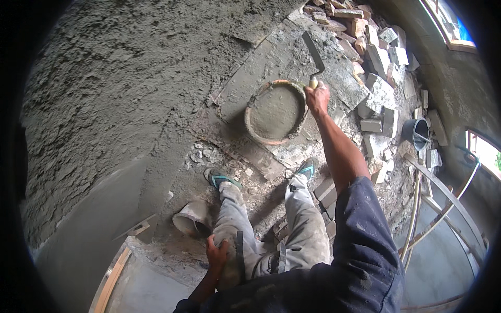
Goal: The person scoops wet cement from a bucket with a trowel and applies it to a vertical wall, smoothing the surface repeatedly. The person moves along the wall, refilling the trowel as needed and spreading the cement in upward and side-to-side strokes.
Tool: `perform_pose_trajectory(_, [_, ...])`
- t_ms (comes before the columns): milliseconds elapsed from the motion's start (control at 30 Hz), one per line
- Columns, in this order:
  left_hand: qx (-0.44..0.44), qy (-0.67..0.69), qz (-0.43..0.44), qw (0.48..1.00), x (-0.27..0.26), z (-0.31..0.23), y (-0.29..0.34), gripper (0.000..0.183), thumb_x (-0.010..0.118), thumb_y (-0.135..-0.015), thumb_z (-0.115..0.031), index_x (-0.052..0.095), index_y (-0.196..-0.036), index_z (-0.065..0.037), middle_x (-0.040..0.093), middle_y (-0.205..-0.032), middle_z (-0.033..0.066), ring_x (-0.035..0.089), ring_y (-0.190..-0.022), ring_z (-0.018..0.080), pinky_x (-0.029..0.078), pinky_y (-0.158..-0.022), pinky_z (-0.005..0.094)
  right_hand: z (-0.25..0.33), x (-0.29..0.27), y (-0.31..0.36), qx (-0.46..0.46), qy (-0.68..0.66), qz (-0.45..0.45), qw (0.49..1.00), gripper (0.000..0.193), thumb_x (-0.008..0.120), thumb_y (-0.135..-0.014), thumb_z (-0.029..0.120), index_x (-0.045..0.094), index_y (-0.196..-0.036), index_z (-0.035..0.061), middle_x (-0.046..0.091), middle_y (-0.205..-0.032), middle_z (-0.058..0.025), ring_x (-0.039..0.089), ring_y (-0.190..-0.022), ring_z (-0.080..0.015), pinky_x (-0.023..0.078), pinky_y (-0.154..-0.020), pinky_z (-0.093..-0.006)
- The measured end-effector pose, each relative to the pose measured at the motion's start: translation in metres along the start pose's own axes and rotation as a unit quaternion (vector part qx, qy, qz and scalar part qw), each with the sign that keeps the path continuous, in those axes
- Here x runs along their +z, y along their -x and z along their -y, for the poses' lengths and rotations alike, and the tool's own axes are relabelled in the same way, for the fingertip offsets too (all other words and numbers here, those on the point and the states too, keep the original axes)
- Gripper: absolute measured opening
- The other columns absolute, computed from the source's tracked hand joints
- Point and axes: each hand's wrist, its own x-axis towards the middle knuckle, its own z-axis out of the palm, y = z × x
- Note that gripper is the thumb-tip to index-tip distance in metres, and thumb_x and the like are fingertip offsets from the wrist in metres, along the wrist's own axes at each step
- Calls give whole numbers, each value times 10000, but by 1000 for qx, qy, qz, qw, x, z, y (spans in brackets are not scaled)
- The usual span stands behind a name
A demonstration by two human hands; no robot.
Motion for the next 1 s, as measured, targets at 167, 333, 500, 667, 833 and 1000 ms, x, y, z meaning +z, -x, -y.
perform_pose_trajectory(167, [-15,-25,40,999,5,-3,2,569,654,-774,-317,424,-1172,19,483,-1119,258,465,-1064,413,380,-908,453,-27,-26,79,-70,-170,43,982,274,612,-760,175,506,-925,-17,583,-735,-182,587,-683,-339,460,-615,-411])
perform_pose_trajectory(333, [25,-75,29,996,14,-7,2,534,657,-757,-305,457,-1138,11,518,-1080,255,483,-1048,414,385,-897,451,-34,-3,106,62,-7,146,987,385,612,-827,211,445,-1104,3,608,-870,-232,603,-775,-298,464,-670,-410])
perform_pose_trajectory(500, [16,-103,27,994,18,-14,-6,522,661,-747,-326,463,-1095,8,510,-1052,252,492,-996,421,402,-856,466,-15,6,114,23,-114,126,985,426,566,-864,359,473,-1100,17,607,-825,-297,617,-762,-433,477,-650,-449])
perform_pose_trajectory(667, [43,-130,30,990,23,-13,-9,499,661,-747,-317,465,-1071,7,496,-1045,233,480,-991,415,406,-842,471,-58,17,149,71,92,236,965,416,530,-845,319,504,-1111,1,616,-844,-263,623,-784,-383,481,-664,-449])
perform_pose_trajectory(833, [66,-105,24,992,21,-12,-11,454,663,-750,-260,487,-1077,1,491,-1037,236,460,-1019,430,385,-889,475,-68,100,112,118,126,280,944,327,533,-808,250,576,-969,-31,643,-806,-239,639,-751,-387,507,-671,-443])
perform_pose_trajectory(1000, [46,-77,12,996,16,2,-15,455,667,-749,-247,492,-1080,12,508,-1032,234,468,-1027,404,381,-895,457,-44,121,121,180,-179,392,884,256,591,-779,191,541,-914,-20,577,-640,-118,583,-516,-217,475,-462,-348])
